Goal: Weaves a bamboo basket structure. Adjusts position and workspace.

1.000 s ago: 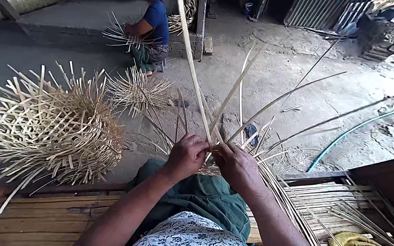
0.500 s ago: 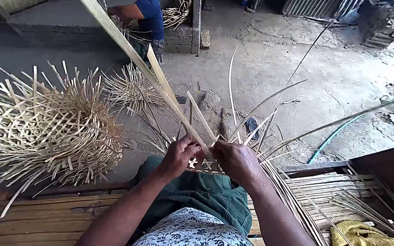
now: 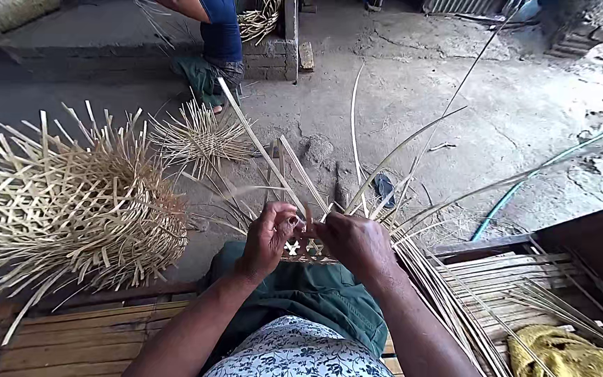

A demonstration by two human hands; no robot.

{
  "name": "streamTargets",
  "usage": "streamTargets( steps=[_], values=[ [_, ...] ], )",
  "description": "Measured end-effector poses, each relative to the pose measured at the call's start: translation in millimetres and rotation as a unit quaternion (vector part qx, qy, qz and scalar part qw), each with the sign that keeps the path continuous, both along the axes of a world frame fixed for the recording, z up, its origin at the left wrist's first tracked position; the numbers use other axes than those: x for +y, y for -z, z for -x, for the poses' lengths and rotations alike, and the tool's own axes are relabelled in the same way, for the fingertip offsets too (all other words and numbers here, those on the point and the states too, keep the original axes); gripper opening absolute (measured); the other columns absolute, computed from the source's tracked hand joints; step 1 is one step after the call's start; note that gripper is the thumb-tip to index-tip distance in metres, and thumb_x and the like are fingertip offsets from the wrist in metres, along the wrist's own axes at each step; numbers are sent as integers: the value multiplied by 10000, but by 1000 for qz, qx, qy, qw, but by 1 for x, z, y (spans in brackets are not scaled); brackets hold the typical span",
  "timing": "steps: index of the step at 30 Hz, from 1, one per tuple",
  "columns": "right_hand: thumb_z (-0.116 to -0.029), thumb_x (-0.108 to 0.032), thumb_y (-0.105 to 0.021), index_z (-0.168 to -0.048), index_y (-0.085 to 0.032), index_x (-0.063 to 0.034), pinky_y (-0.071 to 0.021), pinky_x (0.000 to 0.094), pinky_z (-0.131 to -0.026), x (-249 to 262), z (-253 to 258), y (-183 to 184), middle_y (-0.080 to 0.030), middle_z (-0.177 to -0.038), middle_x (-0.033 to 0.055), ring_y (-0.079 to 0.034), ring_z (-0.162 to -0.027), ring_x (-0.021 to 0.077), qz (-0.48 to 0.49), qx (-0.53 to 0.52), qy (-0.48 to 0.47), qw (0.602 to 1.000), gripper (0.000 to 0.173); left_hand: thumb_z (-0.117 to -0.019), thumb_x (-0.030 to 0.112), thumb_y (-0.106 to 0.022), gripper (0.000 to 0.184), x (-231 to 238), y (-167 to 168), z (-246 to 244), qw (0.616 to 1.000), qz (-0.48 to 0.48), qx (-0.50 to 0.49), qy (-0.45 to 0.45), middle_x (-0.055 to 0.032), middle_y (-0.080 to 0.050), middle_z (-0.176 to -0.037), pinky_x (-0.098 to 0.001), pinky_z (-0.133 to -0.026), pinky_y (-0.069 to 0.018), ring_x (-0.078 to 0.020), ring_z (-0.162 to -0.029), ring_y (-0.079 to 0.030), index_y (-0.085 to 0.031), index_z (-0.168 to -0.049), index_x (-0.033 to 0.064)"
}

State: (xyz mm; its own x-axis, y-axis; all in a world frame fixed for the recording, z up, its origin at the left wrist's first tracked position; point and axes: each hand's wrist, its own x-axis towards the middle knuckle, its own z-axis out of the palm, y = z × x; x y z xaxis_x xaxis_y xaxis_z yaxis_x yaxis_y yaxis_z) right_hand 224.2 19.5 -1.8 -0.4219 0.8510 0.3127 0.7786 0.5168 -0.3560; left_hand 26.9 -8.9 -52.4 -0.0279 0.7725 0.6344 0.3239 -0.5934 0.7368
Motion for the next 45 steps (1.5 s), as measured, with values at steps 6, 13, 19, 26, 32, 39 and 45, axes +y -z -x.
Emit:
streamTargets(
  steps=[6,13,19,26,32,39,45],
  values=[
    [-925,-190,-688,-889,-751,-74,-581,455,-614,5,-1,15,-728,-810,71,-703,-686,210,-24,153,-54,986,137,-1029,194,-576,308,3,-26,-10,920,-119,369,-54,-114,-738,-1054,-382,-742,-599,-257,-923,-712,-660,-1318,129],
    [-945,-178,-677,-1072,-793,-103,-576,279,-643,6,-11,14,-694,-861,55,-651,-691,108,-64,219,-44,973,187,-928,158,-713,305,23,-45,15,943,-33,320,-87,-93,-731,-1018,-401,-759,-557,-253,-855,-662,-696,-1221,76],
    [-895,-239,-709,-1073,-802,-144,-564,472,-545,-25,2,-20,-712,-842,102,-700,-670,278,-91,68,2,994,222,-968,232,-700,167,-6,-38,0,980,-11,197,-15,-20,-700,-964,-247,-822,-527,-93,-895,-625,-689,-1043,83],
    [-916,-182,-709,-989,-748,-120,-555,322,-660,4,-11,-7,-683,-822,-14,-624,-687,82,184,212,-121,952,104,-913,215,-767,200,0,-6,10,992,69,68,75,-8,-667,-970,-220,-825,-513,-46,-903,-604,-652,-997,75],
    [-895,-52,-738,-928,-726,-52,-602,244,-696,15,-22,14,-730,-838,-18,-682,-734,40,212,419,-198,860,35,-912,159,-737,164,14,-6,1,995,46,92,8,-12,-687,-957,-246,-800,-507,-73,-876,-602,-703,-1046,71],
    [-976,-208,-635,-1144,-762,-65,-604,369,-701,-19,-10,5,-731,-928,119,-720,-807,239,-128,106,-28,986,254,-954,119,-616,193,18,-15,-25,951,-74,279,-115,-100,-723,-886,-407,-725,-592,-269,-847,-696,-791,-1029,88],
    [-995,-264,-593,-983,-754,-96,-564,447,-551,-13,-24,1,-688,-830,103,-688,-661,264,-75,38,-46,995,232,-959,133,-620,219,10,-43,-14,975,202,87,42,-8,-697,-882,-251,-721,-540,-56,-748,-631,-670,-1146,32]
  ],
)
